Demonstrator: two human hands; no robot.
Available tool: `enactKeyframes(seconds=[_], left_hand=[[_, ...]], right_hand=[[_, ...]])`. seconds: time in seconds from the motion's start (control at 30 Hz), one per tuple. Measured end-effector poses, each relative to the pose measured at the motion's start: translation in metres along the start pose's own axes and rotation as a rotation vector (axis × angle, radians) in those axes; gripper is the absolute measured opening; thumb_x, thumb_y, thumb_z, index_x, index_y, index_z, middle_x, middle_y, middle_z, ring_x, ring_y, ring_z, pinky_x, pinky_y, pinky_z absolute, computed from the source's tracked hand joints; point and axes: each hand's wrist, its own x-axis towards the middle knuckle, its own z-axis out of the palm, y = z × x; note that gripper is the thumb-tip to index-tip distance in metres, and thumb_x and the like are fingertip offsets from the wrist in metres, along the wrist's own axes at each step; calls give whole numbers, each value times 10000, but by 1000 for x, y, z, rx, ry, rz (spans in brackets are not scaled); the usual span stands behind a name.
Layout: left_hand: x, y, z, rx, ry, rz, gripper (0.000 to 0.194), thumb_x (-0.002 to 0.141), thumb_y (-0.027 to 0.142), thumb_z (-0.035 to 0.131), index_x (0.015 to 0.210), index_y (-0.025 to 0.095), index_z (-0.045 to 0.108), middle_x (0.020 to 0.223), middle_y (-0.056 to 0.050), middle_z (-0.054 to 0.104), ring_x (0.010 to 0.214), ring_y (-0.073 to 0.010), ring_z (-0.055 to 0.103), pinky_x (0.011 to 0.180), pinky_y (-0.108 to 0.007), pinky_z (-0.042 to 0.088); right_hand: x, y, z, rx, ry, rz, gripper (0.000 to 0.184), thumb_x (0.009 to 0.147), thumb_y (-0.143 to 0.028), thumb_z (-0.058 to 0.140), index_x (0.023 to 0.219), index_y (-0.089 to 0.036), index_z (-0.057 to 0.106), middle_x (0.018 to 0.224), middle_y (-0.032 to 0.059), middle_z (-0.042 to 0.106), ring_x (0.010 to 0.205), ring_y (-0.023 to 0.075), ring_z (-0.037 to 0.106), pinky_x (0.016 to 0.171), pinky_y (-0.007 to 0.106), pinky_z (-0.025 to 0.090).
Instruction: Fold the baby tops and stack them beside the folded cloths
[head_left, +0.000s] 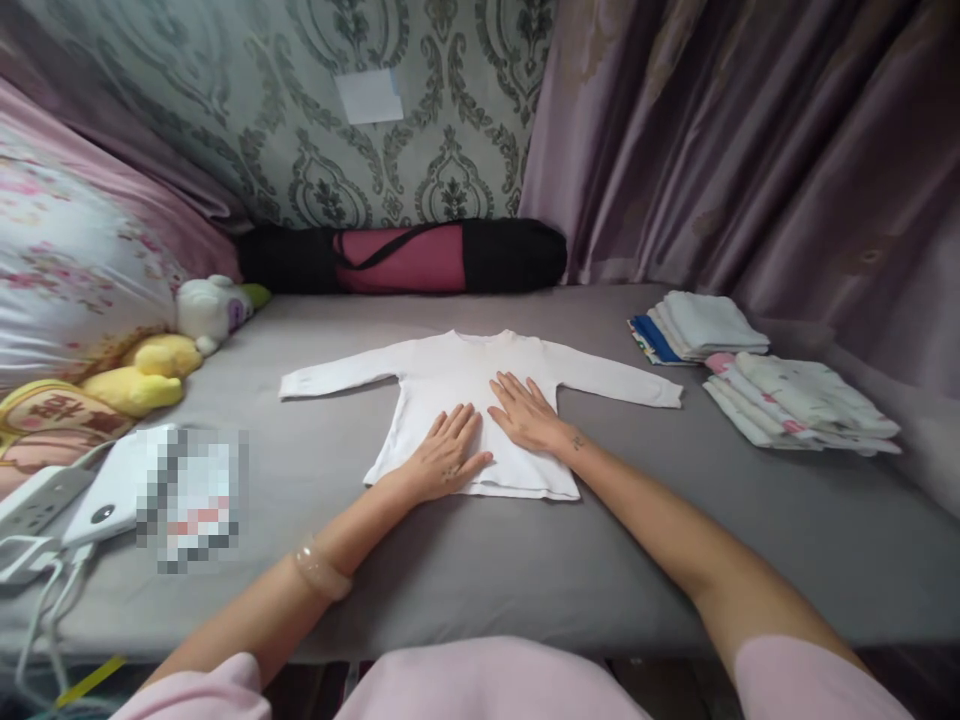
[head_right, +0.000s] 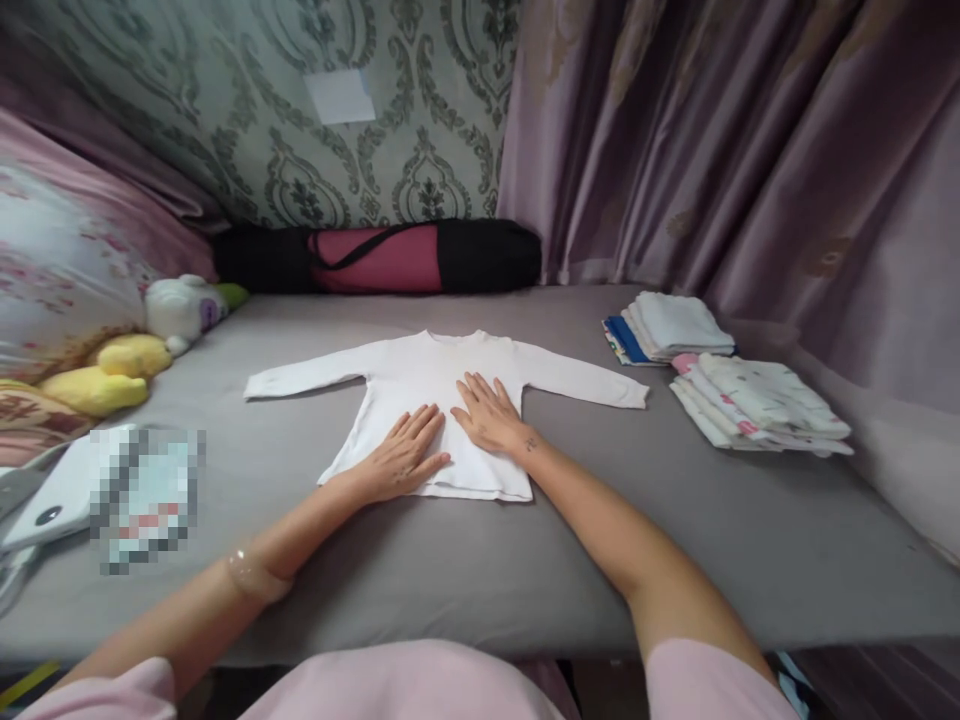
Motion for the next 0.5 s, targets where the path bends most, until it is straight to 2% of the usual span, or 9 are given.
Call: enactKeyframes(seconds=[0.13,0.3,0.4,0.5], left_hand=[[-17,-5,-6,1,-24,55,678,970,573,227,1504,156,248,1576,-160,197,1470,-270,116,1180,-470,134],[-32,-5,-10,18,-64,134,594,994,513,226,1525,246,206,1596,-89,134,1474,-253,80,1188,-458,105],[-42,-6,-13,19,-61,185,555,1003,478,249,1527,318,160,1601,-43,115,1473,-249,101,1188,-457,123],[-54,-6,-17,14,-52,217,516,1004,454,279,1509,374,205,1597,-12,151,1467,-257,146,1183,-472,153]], right_hand=[[-29,-4,-4,-17,-53,-125,637,983,-490,265,1523,-153,229,1598,123,134,1474,239,70,1180,481,11],[-63,-15,-12,14,-157,-202,620,984,-505,291,1527,-210,231,1604,113,101,1474,249,43,1175,503,11],[-82,-21,-18,50,-196,-248,570,998,-454,301,1528,-263,213,1609,84,98,1474,230,50,1178,499,17],[-100,-26,-22,76,-194,-279,530,1003,-370,322,1520,-290,234,1606,68,129,1472,216,74,1181,503,28]])
